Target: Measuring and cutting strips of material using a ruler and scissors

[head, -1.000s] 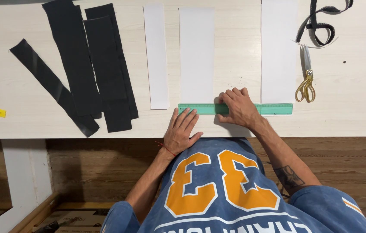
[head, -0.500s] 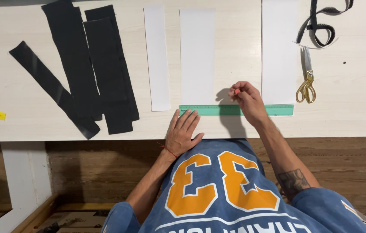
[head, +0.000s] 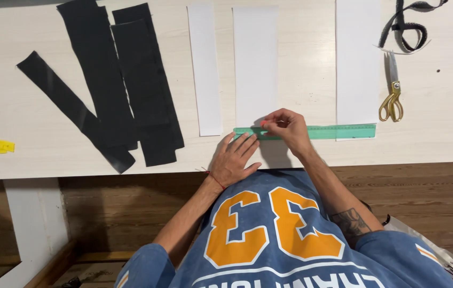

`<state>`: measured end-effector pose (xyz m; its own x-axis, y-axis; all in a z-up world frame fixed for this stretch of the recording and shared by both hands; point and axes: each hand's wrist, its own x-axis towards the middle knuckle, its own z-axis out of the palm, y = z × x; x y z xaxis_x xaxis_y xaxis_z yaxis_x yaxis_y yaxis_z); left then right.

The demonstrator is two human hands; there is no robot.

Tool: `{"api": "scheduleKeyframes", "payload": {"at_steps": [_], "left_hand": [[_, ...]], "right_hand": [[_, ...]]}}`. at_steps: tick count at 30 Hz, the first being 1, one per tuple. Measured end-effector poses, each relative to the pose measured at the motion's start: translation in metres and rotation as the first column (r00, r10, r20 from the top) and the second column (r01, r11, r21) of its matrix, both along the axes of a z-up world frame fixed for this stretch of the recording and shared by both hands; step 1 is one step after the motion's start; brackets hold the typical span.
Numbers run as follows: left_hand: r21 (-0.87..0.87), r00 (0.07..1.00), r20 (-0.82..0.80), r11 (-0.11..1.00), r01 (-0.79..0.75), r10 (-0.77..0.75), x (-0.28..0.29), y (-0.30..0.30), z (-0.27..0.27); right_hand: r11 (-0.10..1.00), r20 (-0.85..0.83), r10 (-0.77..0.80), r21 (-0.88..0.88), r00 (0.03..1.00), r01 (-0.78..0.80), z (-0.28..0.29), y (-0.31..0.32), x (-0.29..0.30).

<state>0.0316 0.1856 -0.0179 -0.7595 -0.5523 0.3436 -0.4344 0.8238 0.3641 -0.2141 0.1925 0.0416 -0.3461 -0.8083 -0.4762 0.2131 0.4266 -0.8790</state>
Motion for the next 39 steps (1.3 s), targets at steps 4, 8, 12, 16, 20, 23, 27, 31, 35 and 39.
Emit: {"api": "scheduleKeyframes", "payload": {"at_steps": [4,8,12,16,20,23,27,31,35,39], "left_hand": [[-0.036,1.000,0.002,0.999,0.021,-0.021,0.002,-0.005,0.001],[-0.042,0.999,-0.019,0.998,0.035,-0.036,0.002,-0.006,0.000],[-0.042,0.999,-0.022,0.998,0.048,-0.048,0.003,-0.008,0.000],[-0.058,0.998,-0.005,0.996,0.062,-0.062,0.004,-0.010,0.000],[-0.054,0.997,0.004,0.996,0.075,-0.075,0.005,-0.010,0.002],[-0.048,0.997,0.011,0.996,0.076,-0.076,0.004,-0.012,0.003],[-0.032,0.996,0.027,0.996,0.080,-0.080,0.005,-0.008,0.003],[-0.023,0.996,0.024,0.996,0.082,-0.081,0.004,-0.008,-0.002],[-0.011,0.995,0.029,0.996,0.092,-0.091,0.003,-0.008,-0.002],[-0.011,0.996,0.024,0.996,0.084,-0.084,0.003,-0.007,-0.005]], "right_hand": [[0.978,-0.284,0.206,0.069,0.936,-0.195,-0.010,-0.010,0.006],[0.924,-0.547,0.382,0.222,0.745,-0.311,0.017,-0.021,0.015],[0.905,-0.547,0.423,0.288,0.722,-0.313,0.012,-0.021,0.017],[0.898,-0.570,0.438,0.321,0.695,-0.301,-0.001,-0.020,0.015],[0.903,-0.615,0.429,0.312,0.661,-0.297,-0.011,-0.018,0.014],[0.893,-0.614,0.450,0.327,0.649,-0.310,-0.014,-0.020,0.010],[0.878,-0.613,0.478,0.349,0.629,-0.327,-0.014,-0.022,0.009],[0.866,-0.633,0.501,0.368,0.591,-0.340,-0.014,-0.024,0.008],[0.867,-0.657,0.497,0.367,0.567,-0.336,-0.021,-0.031,0.004],[0.840,-0.639,0.542,0.396,0.546,-0.370,-0.017,-0.029,0.005]]}}
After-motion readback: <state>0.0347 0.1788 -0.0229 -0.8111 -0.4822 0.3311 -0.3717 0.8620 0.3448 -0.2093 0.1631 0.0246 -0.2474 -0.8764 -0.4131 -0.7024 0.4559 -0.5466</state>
